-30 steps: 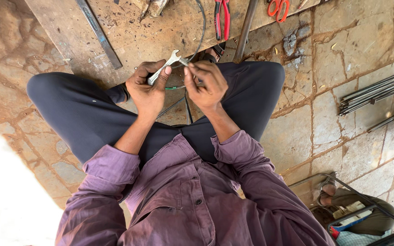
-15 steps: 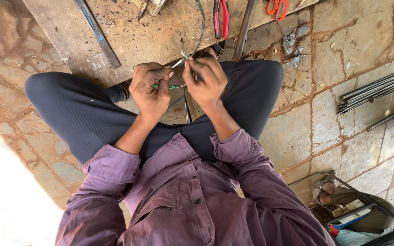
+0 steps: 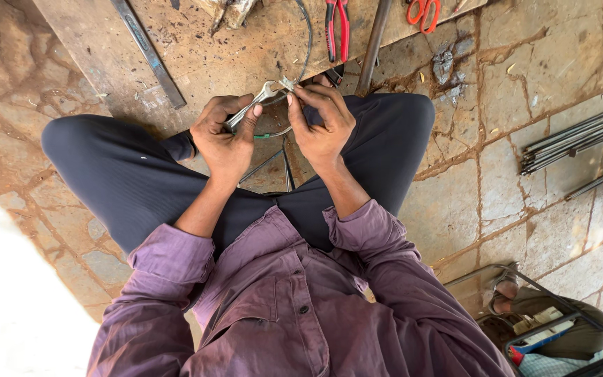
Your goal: The person disassembles a cylindrical motor by removing screws with a screwdriver and prying components apart with a metal bar. They then use pliers to strip and manipulate wires before reassembling the unit.
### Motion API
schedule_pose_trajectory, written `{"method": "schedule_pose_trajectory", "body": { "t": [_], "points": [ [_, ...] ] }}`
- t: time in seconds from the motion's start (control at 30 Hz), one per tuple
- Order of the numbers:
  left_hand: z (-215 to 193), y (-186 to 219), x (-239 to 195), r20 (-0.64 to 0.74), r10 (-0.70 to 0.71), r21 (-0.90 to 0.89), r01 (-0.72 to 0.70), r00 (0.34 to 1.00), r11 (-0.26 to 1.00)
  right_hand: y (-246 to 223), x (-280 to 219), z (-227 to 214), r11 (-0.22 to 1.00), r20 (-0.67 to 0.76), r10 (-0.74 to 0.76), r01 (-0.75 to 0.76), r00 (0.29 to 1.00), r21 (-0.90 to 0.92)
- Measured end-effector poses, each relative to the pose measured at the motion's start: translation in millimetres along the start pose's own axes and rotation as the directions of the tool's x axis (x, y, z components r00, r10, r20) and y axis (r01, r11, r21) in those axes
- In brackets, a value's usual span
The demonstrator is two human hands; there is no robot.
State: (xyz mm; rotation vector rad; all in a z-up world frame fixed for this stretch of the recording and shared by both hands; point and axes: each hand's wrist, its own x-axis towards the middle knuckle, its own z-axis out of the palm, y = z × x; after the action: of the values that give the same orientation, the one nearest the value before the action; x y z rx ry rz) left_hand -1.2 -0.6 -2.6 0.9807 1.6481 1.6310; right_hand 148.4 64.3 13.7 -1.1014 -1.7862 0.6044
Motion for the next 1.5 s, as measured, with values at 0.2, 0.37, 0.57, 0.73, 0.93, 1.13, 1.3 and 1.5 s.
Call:
{"method": "schedule_pose_trajectory", "body": {
  "t": [0.2,0.37,0.57,0.73,0.93,1.13,1.3,1.5],
  "points": [
    [-0.8,7.5,2.5,0.006,0.100,0.118,-0.100,0.995,0.988,3.7,-3.4,2.3,0.999,0.084,0.028,-0.030,0.996,0.023],
    [1.4,14.7,2.6,0.023,0.175,0.184,-0.177,0.984,0.967,2.1,-3.5,0.7,0.998,0.097,-0.023,0.028,0.995,-0.050],
    [4.7,11.6,0.5,0.041,0.260,0.211,-0.263,0.965,0.942,-1.0,-2.8,-0.4,0.998,0.075,-0.052,0.055,0.996,-0.040],
    [4.7,10.2,-0.1,0.049,0.328,0.238,-0.330,0.943,0.914,0.5,-5.7,-1.7,0.998,-0.005,-0.070,0.070,0.998,-0.008],
    [-1.8,3.3,-4.1,0.010,0.151,0.163,-0.150,0.989,0.975,0.7,-2.5,-4.2,1.000,-0.078,-0.002,0.001,0.997,-0.017],
    [1.3,-19.6,-3.9,-0.001,-0.206,-0.131,0.204,0.978,0.970,0.5,-1.8,-3.2,1.000,0.005,-0.024,0.024,1.000,-0.016],
    [1.7,-9.7,-1.5,-0.006,-0.049,-0.048,0.048,0.999,0.998,-5.0,-2.7,0.3,1.000,0.030,0.008,-0.008,1.000,-0.003],
    [1.3,6.6,1.1,-0.012,0.146,0.123,-0.144,0.989,0.982,-4.4,-2.9,5.2,0.995,0.073,-0.089,0.093,0.993,-0.040]
  ]
}}
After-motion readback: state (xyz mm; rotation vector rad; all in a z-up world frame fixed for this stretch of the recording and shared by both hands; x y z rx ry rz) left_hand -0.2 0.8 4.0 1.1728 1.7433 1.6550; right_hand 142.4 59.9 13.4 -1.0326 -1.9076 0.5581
